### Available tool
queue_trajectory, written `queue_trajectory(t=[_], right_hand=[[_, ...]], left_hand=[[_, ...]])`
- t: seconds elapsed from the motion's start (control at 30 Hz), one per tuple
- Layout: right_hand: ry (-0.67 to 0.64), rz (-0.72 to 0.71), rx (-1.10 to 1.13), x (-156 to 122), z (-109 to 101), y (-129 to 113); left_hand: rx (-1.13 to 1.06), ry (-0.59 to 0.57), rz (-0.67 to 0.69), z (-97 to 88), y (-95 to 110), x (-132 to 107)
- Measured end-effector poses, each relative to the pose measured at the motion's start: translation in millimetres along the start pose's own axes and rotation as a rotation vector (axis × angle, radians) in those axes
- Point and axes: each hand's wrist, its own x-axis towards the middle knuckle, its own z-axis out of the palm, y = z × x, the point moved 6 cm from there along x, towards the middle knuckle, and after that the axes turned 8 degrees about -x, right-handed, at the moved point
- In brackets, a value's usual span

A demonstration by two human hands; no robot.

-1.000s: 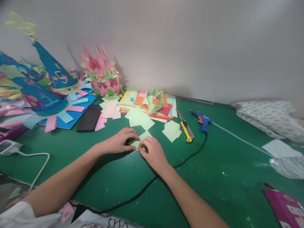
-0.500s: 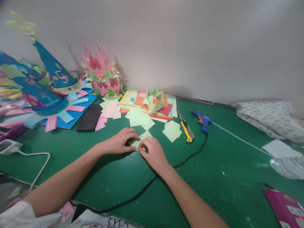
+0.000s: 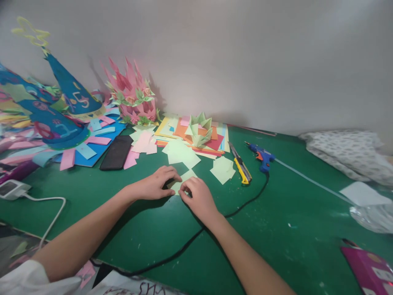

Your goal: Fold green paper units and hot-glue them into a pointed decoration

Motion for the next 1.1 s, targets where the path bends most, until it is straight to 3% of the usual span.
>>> queue_trajectory(t=[0.3, 0.5, 0.73, 1.1], right_hand=[[-0.004, 0.013, 0.009, 0, 1, 1], [0.0, 0.003, -0.004, 0, 1, 1], [-0.003, -0.007, -0.022, 1, -1, 0], [-0.102, -0.35, -0.182, -20, -15, -15]], left_hand=[[-0.035, -0.068, -0.001, -5.0, 4, -3], [0.02, 0.037, 0.027, -0.9, 2, -1], [0.032, 0.048, -0.009, 2.0, 0, 0], [0.017, 0.038, -0.035, 2.3, 1, 0]])
